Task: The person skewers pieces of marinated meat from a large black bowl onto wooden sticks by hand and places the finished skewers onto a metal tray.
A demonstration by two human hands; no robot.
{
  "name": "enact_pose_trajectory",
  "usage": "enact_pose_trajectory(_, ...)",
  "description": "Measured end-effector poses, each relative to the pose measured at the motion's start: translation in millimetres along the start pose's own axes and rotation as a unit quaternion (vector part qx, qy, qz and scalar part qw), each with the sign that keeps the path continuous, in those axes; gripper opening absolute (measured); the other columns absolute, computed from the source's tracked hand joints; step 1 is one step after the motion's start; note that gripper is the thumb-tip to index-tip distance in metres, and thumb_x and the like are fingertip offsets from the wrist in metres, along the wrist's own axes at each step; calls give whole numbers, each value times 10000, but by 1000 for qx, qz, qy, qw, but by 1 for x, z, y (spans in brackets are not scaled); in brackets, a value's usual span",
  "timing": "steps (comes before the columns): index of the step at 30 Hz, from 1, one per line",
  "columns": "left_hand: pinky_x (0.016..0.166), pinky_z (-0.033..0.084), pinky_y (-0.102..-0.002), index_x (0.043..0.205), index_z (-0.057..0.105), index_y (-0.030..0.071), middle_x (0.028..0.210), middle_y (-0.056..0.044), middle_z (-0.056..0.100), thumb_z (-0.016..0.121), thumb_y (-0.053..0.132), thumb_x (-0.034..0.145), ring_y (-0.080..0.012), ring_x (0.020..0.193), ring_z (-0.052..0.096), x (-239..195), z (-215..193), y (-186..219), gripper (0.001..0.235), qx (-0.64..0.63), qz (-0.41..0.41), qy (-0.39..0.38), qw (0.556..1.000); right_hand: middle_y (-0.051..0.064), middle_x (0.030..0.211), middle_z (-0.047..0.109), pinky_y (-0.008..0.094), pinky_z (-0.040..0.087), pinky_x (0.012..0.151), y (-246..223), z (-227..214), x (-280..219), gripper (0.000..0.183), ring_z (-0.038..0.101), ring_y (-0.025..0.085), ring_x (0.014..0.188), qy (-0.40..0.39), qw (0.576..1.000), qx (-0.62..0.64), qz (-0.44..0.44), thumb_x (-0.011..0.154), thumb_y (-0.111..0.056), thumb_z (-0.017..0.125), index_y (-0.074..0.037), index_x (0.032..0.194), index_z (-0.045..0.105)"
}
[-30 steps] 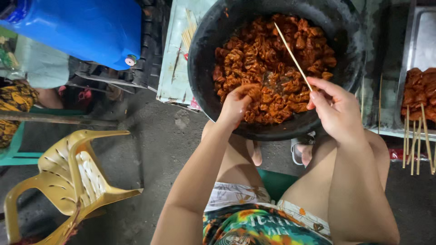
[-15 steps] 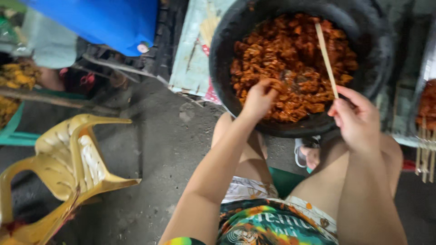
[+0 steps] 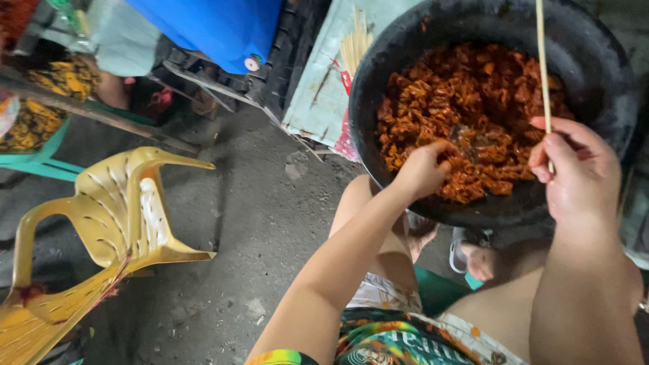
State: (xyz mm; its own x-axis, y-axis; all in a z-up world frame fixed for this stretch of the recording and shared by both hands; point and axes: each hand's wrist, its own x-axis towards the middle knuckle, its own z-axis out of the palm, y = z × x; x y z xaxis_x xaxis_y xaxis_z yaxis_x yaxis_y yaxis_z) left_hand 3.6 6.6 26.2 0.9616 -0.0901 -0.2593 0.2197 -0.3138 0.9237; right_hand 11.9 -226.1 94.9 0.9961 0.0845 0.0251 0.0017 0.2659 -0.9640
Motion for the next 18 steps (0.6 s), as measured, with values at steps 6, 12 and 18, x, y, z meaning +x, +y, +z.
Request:
enact_pose_trajectory(6,601,571,-348,1138,729,88,728,-117,738,552,71,940,-187,590,683,5,7,-19,267,19,10,-89,996,77,811,626,214,390,622,24,-22,-2,153,509,83,638,11,1000,-22,-17,1167,-43,582,43,1274,650)
enact_pose_trajectory(12,908,571,-408,1141,755,99,1061,-192,749,625,85,887,-329,996,731,20,-5,-20,285,155,59,13,986,61,860,636,211,400,620,21,-30,-5,222,523,82,684,41,997,-60,-8,1122,-72,586,21,1313,650)
enact_pose_trajectory(18,949,564,-458,1237,712,116,1265,-212,674,624,73,926,-367,1113,686,83,-14,-13,327,418,14,-78,905,27,877,633,197,415,658,14,-28,-9,224,543,63,739,61,993,-99,10,1142,-95,589,7,1330,654)
